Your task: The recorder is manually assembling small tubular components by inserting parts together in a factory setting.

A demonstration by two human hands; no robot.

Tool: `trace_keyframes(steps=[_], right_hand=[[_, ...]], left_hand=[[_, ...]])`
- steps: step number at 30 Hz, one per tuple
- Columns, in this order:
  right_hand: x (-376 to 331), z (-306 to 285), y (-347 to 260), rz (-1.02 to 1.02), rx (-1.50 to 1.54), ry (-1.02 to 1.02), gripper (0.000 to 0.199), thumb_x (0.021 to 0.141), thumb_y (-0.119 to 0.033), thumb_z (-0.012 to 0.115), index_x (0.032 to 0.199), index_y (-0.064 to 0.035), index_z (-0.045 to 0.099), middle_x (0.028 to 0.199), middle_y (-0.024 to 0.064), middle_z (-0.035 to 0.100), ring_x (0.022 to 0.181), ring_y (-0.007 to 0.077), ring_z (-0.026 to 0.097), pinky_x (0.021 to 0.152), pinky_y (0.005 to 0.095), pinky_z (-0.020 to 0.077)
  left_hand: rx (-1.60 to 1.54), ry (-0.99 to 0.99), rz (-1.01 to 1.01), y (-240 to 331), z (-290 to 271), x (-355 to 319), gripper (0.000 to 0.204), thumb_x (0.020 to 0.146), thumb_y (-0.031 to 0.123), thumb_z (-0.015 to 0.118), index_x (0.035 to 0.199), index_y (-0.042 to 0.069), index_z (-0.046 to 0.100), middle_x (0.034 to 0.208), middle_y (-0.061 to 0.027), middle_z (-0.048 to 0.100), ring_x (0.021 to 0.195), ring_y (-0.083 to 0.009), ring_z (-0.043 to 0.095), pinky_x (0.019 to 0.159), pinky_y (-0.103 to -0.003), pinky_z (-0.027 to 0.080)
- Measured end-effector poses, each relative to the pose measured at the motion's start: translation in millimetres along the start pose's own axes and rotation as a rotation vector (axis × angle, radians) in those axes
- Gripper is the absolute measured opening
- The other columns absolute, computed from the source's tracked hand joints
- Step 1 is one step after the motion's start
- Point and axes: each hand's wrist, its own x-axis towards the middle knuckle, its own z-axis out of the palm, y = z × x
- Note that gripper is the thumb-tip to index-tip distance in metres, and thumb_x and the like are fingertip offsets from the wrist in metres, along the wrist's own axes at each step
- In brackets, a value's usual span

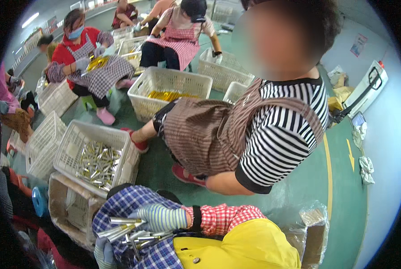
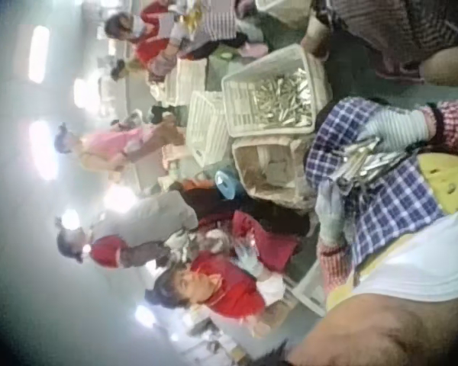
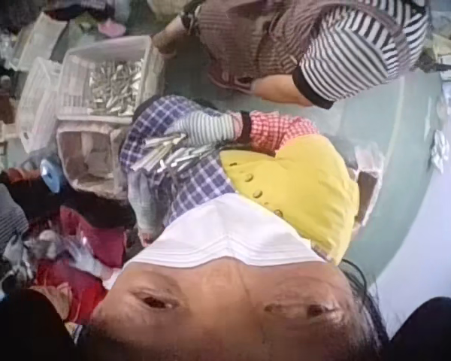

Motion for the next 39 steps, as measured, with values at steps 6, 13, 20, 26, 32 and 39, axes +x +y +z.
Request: trace_keyframes(steps=[6, 13, 20, 26, 32, 39], right_hand=[[-5, -6, -13, 0.144, -0.138, -0.079, 0.022, 0.088, -0.024, 0.067, 0.106, -0.0107, 0.071, 0.082, 0.0136, 0.07, 0.075, 0.0303, 0.068, 0.066, 0.04, 0.052], [-14, -5, -22, 0.132, -0.161, 0.04, 0.022, 0.085, -0.029, 0.069, 0.088, -0.0067, 0.071, 0.073, 0.0169, 0.066, 0.067, 0.0346, 0.064, 0.059, 0.0414, 0.0488], [-12, 0, -24, 0.014, -0.24, 0.038, 0.026, 0.086, -0.037, 0.068, 0.096, -0.014, 0.075, 0.071, 0.014, 0.068, 0.062, 0.0317, 0.066, 0.057, 0.042, 0.0497], [-12, -12, -37, 0.103, -0.227, -0.071, 0.023, 0.083, -0.029, 0.07, 0.096, -0.0104, 0.072, 0.078, 0.0156, 0.069, 0.071, 0.035, 0.066, 0.063, 0.0425, 0.0513], [-17, -3, -38, 0.046, -0.255, -0.08, 0.024, 0.084, -0.03, 0.07, 0.1, -0.0114, 0.071, 0.079, 0.013, 0.069, 0.073, 0.0335, 0.066, 0.066, 0.0414, 0.0517], [-14, 2, -31, -0.035, -0.353, -0.088, 0.033, 0.083, -0.036, 0.068, 0.111, -0.0191, 0.072, 0.076, 0.0135, 0.07, 0.069, 0.0339, 0.068, 0.061, 0.0439, 0.0516]], left_hand=[[-0.287, 0.006, -0.294, 31, -14, 12, 0.036, 0.089, 0.006, 0.069, 0.121, -0.001, 0.056, 0.12, -0.0224, 0.058, 0.097, -0.0297, 0.063, 0.08, -0.037, 0.055], [-0.778, 0.005, -0.729, 43, -18, 21, 0.009, 0.096, 0.003, 0.059, 0.101, -0.003, 0.063, 0.085, -0.0119, 0.068, 0.074, -0.02, 0.064, 0.066, -0.032, 0.053], [-0.55, -0.137, -0.571, 34, -13, 5, 0.021, 0.096, 0.007, 0.056, 0.109, -0.006, 0.067, 0.086, -0.0097, 0.071, 0.071, -0.0163, 0.063, 0.062, -0.031, 0.049], [-0.841, 0.037, -0.817, 62, -29, 15, 0.021, 0.095, 0.005, 0.055, 0.107, -0.008, 0.067, 0.091, -0.0115, 0.072, 0.074, -0.0144, 0.062, 0.064, -0.029, 0.049], [-0.676, -0.104, -0.655, 54, -25, 12, 0.022, 0.092, 0.007, 0.059, 0.107, -0.006, 0.068, 0.087, -0.0124, 0.072, 0.075, -0.0157, 0.064, 0.066, -0.031, 0.051], [-0.634, -0.089, -0.647, 62, -18, 12, 0.018, 0.09, 0.007, 0.062, 0.104, -0.001, 0.071, 0.08, -0.0094, 0.072, 0.069, -0.0132, 0.064, 0.061, -0.03, 0.05]])
